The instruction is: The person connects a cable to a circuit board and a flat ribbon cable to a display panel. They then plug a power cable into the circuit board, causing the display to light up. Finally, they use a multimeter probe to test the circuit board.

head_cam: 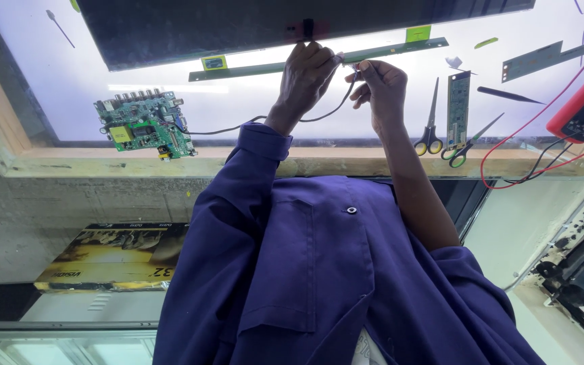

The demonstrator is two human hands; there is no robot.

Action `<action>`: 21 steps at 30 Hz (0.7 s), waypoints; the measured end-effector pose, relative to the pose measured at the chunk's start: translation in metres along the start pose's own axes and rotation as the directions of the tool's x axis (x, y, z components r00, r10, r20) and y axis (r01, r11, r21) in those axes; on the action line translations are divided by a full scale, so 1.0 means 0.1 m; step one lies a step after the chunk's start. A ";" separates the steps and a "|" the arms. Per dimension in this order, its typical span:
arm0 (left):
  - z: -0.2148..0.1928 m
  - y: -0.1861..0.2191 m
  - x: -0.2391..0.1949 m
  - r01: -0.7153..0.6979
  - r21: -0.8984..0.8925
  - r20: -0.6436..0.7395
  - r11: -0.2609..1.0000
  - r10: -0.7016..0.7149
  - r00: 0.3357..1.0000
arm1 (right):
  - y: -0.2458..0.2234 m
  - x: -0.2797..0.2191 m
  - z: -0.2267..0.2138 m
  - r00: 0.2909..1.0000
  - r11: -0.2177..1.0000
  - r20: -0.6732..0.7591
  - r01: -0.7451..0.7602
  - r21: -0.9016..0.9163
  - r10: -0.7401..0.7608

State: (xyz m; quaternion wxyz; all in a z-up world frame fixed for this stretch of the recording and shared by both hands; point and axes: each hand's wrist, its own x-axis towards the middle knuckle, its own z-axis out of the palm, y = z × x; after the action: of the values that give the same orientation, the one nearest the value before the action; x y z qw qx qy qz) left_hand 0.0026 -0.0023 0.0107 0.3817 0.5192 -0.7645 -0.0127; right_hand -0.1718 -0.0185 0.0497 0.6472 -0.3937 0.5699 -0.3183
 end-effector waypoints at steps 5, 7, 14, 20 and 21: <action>0.06 -0.02 -0.05 0.006 0.013 -0.001 1.000 -0.006 1.000 | -0.13 -0.07 0.07 0.998 0.997 0.052 0.030 -0.066 -0.026; 0.07 -0.02 -0.07 0.007 0.025 0.004 1.000 -0.007 1.000 | -0.15 -0.08 0.10 0.999 0.993 0.049 0.020 -0.120 -0.014; 0.03 0.00 -0.03 0.002 0.013 0.001 1.000 -0.002 1.000 | -0.07 -0.03 0.17 0.994 0.973 -0.056 0.078 -0.215 -0.092; 0.01 0.01 -0.01 0.004 0.019 0.016 1.000 -0.004 1.000 | -0.05 -0.02 0.18 0.994 0.973 -0.080 0.059 -0.221 -0.078; 0.00 0.02 -0.02 0.005 0.013 0.023 1.000 -0.005 1.000 | -0.04 -0.02 0.17 0.993 0.973 -0.078 0.068 -0.223 -0.087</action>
State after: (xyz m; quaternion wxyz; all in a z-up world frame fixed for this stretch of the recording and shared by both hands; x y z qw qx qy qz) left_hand 0.0017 -0.0003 0.0104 0.3694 0.5234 -0.7677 -0.0146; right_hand -0.1548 -0.0159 0.0552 0.5613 -0.4704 0.6136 -0.2953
